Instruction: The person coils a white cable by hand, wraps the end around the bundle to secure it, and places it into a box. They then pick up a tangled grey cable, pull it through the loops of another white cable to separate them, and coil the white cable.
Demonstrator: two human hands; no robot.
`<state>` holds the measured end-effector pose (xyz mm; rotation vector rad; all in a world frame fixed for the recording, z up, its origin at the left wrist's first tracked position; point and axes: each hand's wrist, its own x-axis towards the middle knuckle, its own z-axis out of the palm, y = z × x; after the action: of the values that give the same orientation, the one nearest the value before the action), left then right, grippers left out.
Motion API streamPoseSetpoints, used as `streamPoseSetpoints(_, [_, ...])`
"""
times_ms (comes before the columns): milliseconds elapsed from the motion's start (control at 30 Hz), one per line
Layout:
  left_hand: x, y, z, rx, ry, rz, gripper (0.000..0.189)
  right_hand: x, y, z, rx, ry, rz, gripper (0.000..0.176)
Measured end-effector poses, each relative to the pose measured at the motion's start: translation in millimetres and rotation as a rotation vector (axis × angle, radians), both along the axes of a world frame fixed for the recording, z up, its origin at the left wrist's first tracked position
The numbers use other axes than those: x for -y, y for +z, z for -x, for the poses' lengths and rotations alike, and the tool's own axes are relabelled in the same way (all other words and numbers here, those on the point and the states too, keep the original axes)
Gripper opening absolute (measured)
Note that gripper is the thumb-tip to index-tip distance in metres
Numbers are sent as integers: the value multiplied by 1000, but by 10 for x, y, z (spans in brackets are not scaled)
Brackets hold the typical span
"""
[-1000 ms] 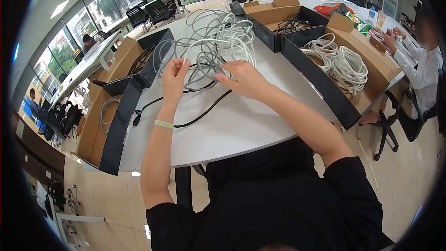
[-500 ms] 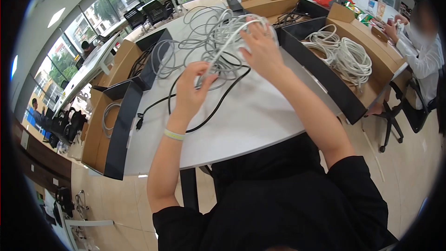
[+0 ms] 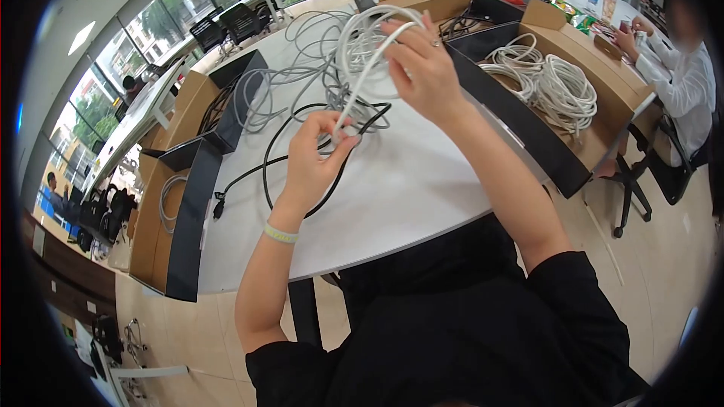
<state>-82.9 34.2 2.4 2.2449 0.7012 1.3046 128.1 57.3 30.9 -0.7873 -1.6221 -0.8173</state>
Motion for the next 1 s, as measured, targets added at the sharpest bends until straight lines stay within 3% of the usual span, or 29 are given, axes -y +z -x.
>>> streamPoseSetpoints(33, [41, 17, -5, 52, -65, 126, 23, 9, -17, 23, 5, 55, 12, 16])
streamPoseSetpoints(167, [130, 64, -9, 54, -158, 234, 26, 47, -58, 132, 31, 146, 17, 16])
streamPoseSetpoints(267, [172, 86, -16, 142, -236, 253, 18, 79, -65, 200, 64, 196, 16, 18])
streamPoseSetpoints(333, [185, 115, -1, 229, -193, 449, 11, 115, -60, 234, 70, 218, 23, 19])
streamPoseSetpoints(400, [105, 76, 29, 234, -191, 335, 20, 128, -41, 253, 76, 229, 3, 23])
streamPoseSetpoints(500, [65, 105, 89, 310, -112, 274, 32, 112, -2, 234, -159, 291, -34, 39])
streamPoseSetpoints(600, [66, 164, 119, 305, -103, 284, 34, 177, 0, 229, -325, 340, 71, 41])
streamPoseSetpoints(667, [106, 209, 86, 250, -76, 304, 35, 226, -9, 355, -218, 336, 11, 41])
streamPoseSetpoints(733, [82, 172, 42, 188, -49, 330, 37, 310, -72, 576, 31, 494, -39, 39])
streamPoseSetpoints(800, [-5, 100, -18, 123, -88, -120, 38, 450, -161, 733, 280, 538, 8, 38])
streamPoseSetpoints(833, [87, 131, 49, 162, -135, 415, 39, 489, -194, 833, 277, 538, 9, 38])
streamPoseSetpoints(933, [105, 198, 44, 132, -145, 525, 42, 562, -260, 982, 355, 682, -79, 42])
streamPoseSetpoints(1000, [41, 160, 67, 181, -148, 573, 44, 599, -287, 950, 404, 748, 130, 43])
